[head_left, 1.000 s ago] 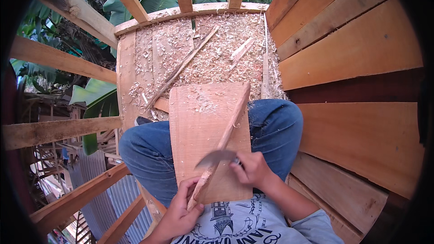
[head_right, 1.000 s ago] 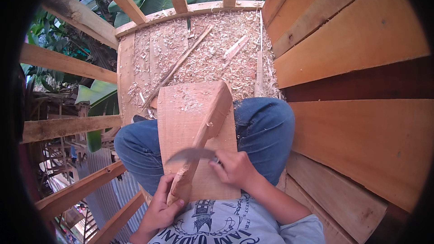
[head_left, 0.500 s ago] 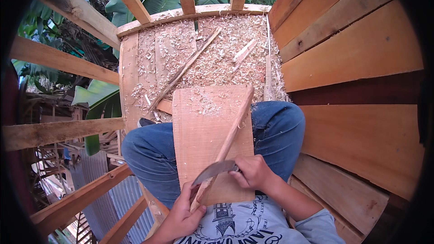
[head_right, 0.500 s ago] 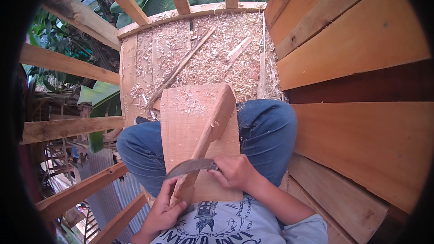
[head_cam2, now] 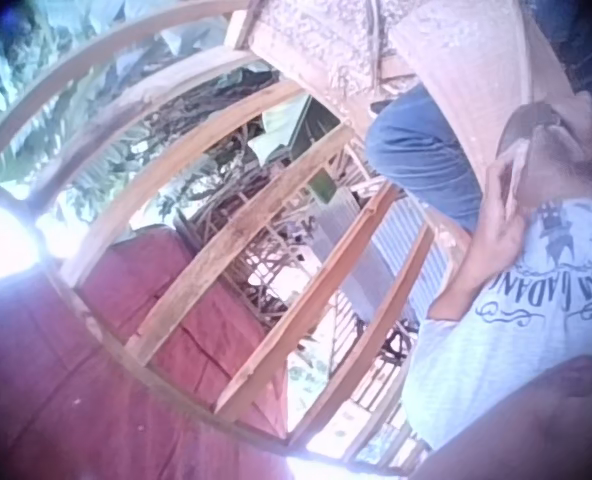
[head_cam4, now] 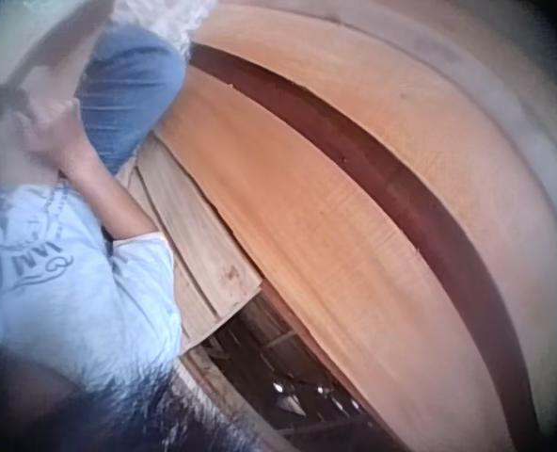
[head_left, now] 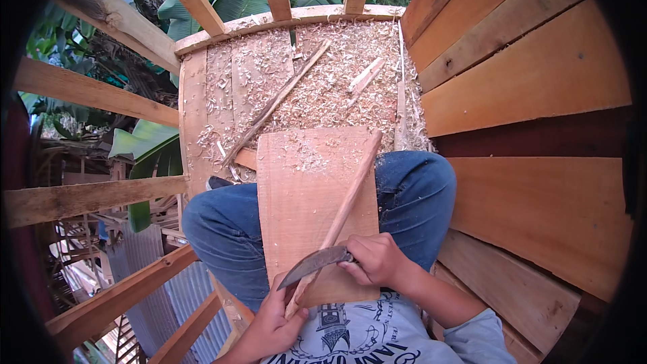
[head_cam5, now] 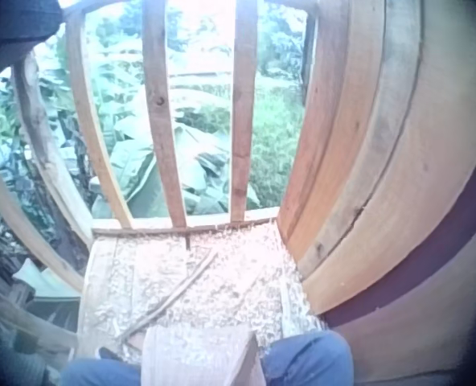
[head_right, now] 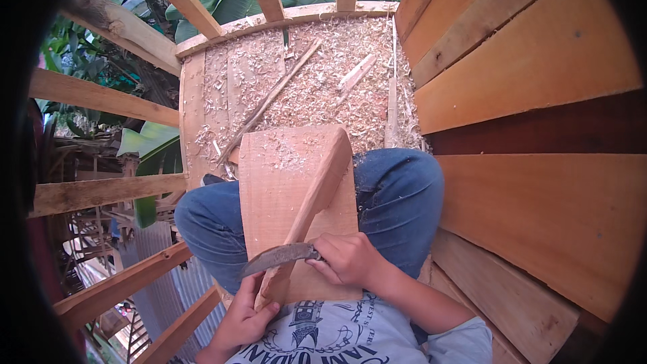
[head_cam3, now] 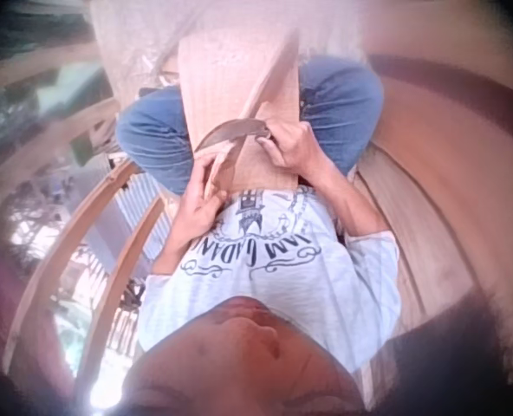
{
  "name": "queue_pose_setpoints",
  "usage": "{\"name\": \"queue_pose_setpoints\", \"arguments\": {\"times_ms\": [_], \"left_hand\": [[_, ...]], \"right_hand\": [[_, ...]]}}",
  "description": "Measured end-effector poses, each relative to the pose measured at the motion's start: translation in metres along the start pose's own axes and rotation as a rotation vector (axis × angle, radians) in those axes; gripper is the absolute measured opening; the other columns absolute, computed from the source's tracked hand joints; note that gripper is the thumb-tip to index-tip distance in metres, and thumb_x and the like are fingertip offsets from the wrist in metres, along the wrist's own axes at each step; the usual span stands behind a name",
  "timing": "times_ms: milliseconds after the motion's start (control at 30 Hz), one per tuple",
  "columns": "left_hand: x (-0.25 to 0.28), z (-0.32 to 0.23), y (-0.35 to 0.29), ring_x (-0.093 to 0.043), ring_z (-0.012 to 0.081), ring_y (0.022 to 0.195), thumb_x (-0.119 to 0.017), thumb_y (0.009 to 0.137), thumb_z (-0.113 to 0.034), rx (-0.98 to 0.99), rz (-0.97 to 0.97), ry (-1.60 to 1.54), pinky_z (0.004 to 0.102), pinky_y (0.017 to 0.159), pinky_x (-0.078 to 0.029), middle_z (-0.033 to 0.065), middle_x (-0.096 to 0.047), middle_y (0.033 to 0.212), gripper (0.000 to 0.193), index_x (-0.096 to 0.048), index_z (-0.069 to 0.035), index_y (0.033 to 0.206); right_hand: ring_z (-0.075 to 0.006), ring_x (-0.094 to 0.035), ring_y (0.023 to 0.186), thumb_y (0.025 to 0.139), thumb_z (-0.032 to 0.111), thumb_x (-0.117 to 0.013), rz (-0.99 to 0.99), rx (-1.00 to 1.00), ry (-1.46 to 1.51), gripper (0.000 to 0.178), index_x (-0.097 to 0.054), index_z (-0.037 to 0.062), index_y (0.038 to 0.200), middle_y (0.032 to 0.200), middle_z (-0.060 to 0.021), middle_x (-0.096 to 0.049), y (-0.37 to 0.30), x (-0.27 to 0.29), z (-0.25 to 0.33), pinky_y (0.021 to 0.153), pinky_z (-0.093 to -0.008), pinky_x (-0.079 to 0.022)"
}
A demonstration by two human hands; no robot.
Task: The person carves a rectangular wooden plank using a curved knife. They hold the plank on their lap and repeatedly shave off thin layers of wood, creating wood shavings that accumulate on the platform.
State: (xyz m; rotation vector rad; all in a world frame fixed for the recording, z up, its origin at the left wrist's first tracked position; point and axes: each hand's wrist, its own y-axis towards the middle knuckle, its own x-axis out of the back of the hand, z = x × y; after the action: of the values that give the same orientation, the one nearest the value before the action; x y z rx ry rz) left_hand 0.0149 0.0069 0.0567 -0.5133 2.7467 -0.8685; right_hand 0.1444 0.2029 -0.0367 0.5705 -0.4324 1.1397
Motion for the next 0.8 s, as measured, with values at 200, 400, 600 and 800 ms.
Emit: {"name": "queue_pose_setpoints", "arguments": {"times_ms": [200,400,600,800], "left_hand": [[-0.007,-0.006,-0.001,-0.038,0.0219,0.131,-0.056,0.083,0.000,0.063,-0.017,-0.055,0.0333,0.110,-0.024,0.0140,-0.046,0.130,0.059,-0.033,-0.001,0.138],[-0.009,-0.006,-0.001,-0.038,0.0221,0.131,-0.055,0.083,0.001,0.077,-0.043,-0.020,0.0341,0.110,-0.025,0.0141,-0.045,0.131,0.059,-0.033,-0.001,0.138],[-0.011,-0.006,0.000,-0.038,0.0209,0.130,-0.056,0.084,-0.001,0.035,-0.033,0.013,0.0338,0.109,-0.025,0.0137,-0.045,0.131,0.058,-0.033,-0.002,0.137],[-0.012,-0.007,-0.001,-0.038,0.0212,0.130,-0.055,0.084,0.000,0.037,-0.035,-0.006,0.0341,0.109,-0.025,0.0140,-0.045,0.132,0.058,-0.033,-0.002,0.137]], "right_hand": [[-0.0329,-0.062,0.056,0.086,0.011,-0.064,-0.212,-0.432,0.214,0.014,-0.056,-0.0004,0.087,0.062,-0.0165,-0.055,-0.003,0.009,-0.019,0.049,-0.0385,-0.047],[-0.0318,-0.062,0.056,0.085,0.015,-0.066,-0.059,-0.268,-0.002,0.019,-0.053,0.0014,0.081,0.065,-0.0136,-0.058,-0.014,0.017,0.001,0.048,-0.0392,-0.048],[-0.0318,-0.063,0.057,0.085,0.015,-0.066,-0.100,-0.291,-0.012,0.018,-0.054,0.0021,0.084,0.068,-0.0137,-0.059,-0.014,0.014,0.001,0.048,-0.0400,-0.048],[-0.0365,-0.061,0.055,0.088,0.014,-0.063,0.017,-0.075,0.010,0.017,-0.052,0.0009,0.084,0.062,-0.0170,-0.056,-0.011,0.017,0.005,0.048,-0.0407,-0.048]]}}
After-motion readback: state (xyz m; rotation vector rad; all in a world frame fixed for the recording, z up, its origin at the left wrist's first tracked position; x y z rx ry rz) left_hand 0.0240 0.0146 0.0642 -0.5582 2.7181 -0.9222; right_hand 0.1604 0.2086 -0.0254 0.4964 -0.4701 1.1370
